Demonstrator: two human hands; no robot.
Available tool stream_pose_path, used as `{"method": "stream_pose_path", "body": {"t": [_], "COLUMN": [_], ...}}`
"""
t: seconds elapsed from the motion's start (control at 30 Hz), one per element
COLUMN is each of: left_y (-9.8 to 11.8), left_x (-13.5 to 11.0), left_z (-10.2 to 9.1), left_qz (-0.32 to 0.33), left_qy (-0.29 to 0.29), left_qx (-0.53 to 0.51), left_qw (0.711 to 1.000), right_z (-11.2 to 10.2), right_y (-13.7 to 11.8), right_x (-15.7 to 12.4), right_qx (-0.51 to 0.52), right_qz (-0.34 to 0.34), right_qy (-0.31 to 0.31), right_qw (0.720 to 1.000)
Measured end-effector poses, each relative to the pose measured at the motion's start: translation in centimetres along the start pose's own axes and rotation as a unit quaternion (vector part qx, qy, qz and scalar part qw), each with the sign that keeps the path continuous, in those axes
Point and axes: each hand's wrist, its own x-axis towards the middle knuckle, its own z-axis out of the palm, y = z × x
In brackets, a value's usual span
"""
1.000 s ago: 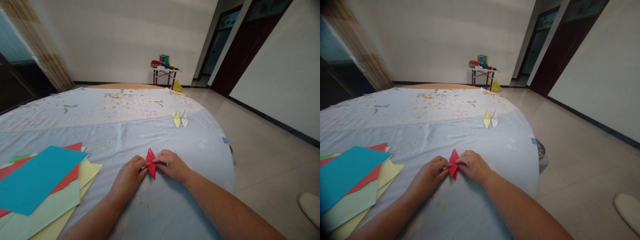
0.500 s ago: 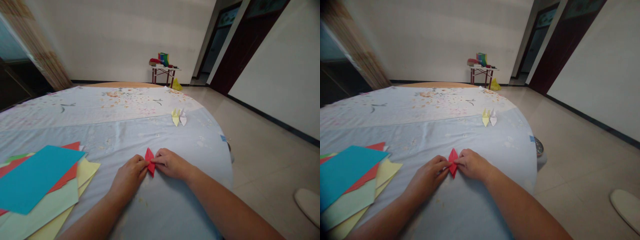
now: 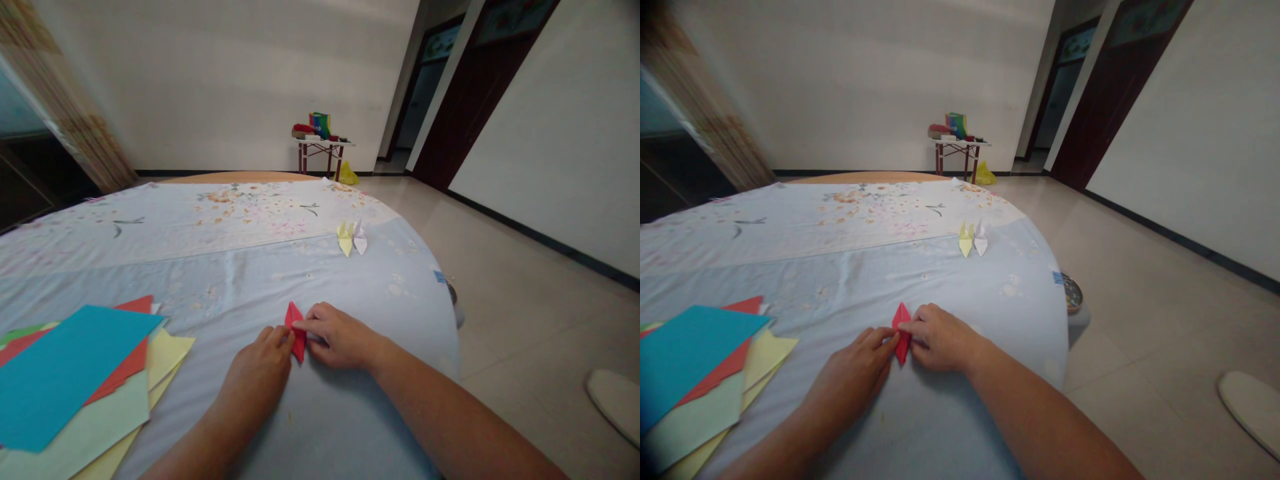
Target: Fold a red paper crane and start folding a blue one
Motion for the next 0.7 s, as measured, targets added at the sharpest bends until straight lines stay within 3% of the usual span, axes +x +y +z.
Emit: {"method": "stream_pose_path", "body": {"t": [0.23,0.7], "left_y": [0.8,0.6], "left_x": [-0.1,-0.4], "left_z": [-0.2,1.0], "left_qz": [-0.015,-0.026], "left_qy": [-0.015,0.019], "left_qx": [0.019,0.028], "left_qw": [1.000,0.999], "right_z": [-0.2,-0.1], "right_y": [-0.8,0.2], "right_x": [0.1,0.1], "right_qx": [-0.081,-0.075], "right_qz": [0.028,0.034], "right_qy": [-0.013,-0.011], "right_qw": [0.996,0.997]}}
